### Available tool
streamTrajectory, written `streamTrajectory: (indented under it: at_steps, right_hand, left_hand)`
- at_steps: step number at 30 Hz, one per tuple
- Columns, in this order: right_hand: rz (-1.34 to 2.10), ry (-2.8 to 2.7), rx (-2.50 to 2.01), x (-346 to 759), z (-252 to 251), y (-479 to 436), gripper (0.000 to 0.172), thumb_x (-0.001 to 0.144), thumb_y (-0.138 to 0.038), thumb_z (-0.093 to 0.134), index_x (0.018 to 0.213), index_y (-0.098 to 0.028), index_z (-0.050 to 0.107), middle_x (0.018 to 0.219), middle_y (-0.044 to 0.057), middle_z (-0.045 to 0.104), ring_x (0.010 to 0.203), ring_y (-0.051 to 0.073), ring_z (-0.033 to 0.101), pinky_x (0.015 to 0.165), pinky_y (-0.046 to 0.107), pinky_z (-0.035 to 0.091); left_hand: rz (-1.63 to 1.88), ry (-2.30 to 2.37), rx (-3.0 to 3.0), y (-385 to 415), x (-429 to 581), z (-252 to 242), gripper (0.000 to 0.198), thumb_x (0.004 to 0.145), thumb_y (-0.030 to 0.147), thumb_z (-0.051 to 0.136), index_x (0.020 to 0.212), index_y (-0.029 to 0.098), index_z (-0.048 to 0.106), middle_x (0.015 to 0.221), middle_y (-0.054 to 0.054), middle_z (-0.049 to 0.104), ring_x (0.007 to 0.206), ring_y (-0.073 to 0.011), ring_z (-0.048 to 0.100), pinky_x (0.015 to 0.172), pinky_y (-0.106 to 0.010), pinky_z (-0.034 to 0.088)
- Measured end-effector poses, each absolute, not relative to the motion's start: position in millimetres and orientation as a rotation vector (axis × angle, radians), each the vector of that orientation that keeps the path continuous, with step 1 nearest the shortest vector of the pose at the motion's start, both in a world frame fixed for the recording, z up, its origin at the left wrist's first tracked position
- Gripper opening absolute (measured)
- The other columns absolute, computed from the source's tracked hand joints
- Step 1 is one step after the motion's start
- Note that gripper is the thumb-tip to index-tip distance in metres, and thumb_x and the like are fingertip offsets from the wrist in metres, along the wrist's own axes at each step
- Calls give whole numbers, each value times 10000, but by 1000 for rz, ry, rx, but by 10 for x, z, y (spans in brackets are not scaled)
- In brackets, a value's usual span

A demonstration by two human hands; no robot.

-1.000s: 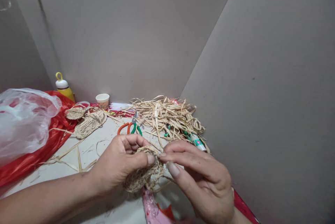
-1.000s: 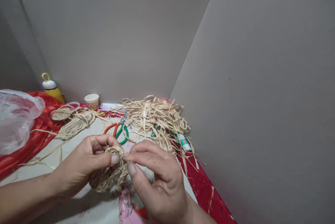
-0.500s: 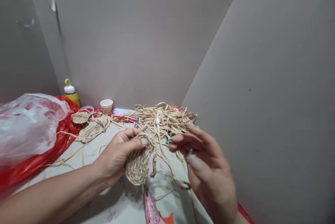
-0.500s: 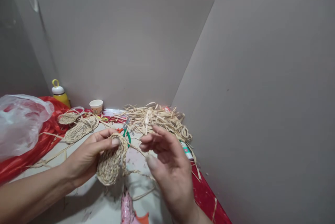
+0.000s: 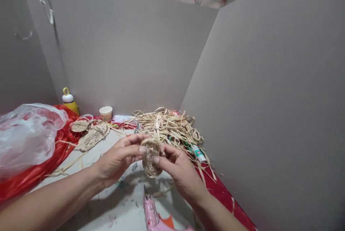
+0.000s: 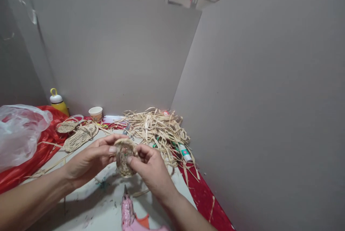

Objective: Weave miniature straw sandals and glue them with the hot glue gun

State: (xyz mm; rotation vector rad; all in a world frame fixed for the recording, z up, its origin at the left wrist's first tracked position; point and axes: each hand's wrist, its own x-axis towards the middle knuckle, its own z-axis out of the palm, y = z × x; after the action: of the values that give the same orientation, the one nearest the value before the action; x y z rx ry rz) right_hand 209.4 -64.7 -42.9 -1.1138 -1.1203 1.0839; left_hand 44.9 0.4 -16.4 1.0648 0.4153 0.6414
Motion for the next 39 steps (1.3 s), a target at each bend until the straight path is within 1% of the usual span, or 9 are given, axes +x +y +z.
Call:
streamTrajectory:
  at_steps: [6,11,15,21,25,26,30,34,39]
  right_hand:
    - [1095,-1061,-956,2304,-356,-662,80,780,-230,665,851,-195,659,709,-14,606,644,139,523,639,240,431]
    - [1112,-1113,-989,2362,-335,-703,69,750,-222,671,752,-192,609,660,-47,512,596,106,451,572,199,382]
    - [1154,-1187,-1071,2378,-368,-700,93,755,-238,651,733,-185,577,661,-42,478,572,105,406,538,213,344]
    - [1163,-1094,-1026,2408,-351,-683,89,688,-204,630,725,-207,550,618,-55,405,547,106,383,507,205,335]
    - [1156,-1233,-1104,2478,-309,-684,107,700,-255,620,693,-198,530,608,-52,399,522,96,351,479,211,295]
    - [1153,-1291,-1136,2497,-296,-683,106,705,-257,616,692,-192,534,607,-52,403,518,90,337,472,209,275]
    - [1166,-1448,-1254,2545,-261,-668,46,678,-196,588,713,-187,560,592,-60,405,511,83,314,442,200,238]
    - [1171,-1592,-1334,2545,-263,-648,73,645,-136,524,673,-200,545,574,-66,399,498,84,331,428,196,269]
    - [1203,-1756,-1333,2574,-271,-639,140,633,-121,515,706,-193,610,614,-53,495,537,94,431,481,196,364]
  left_hand:
    - [724,563,1201,93,359,-26,537,693,212,750,1209,208,602,1105,-97,665,1019,-237,610,887,-361,434]
    - [961,663,1209,213,378,-90,194,759,306,733,863,164,651,608,11,621,558,-103,543,555,-215,406]
    - [957,630,1212,253,393,-118,354,795,380,698,565,149,561,393,69,409,391,-49,327,443,-183,308]
    - [1297,696,1031,694,248,-57,359,792,312,675,512,156,511,360,80,314,357,-48,289,398,-179,287]
    - [1390,783,977,1023,147,-68,121,740,186,684,667,139,599,456,69,460,398,-42,388,441,-159,364]
    - [1376,798,982,1039,149,-75,71,711,144,697,750,131,638,502,57,516,427,-46,434,468,-161,396]
    - [1169,789,1063,827,256,-90,381,615,62,767,983,125,690,754,-31,673,608,-107,595,594,-232,507]
    - [646,685,1263,477,388,-110,246,750,286,747,926,123,689,835,-100,695,699,-151,632,651,-279,524]
    - [383,643,1373,267,479,-212,241,758,378,734,775,167,619,746,-22,642,629,-112,588,594,-233,514]
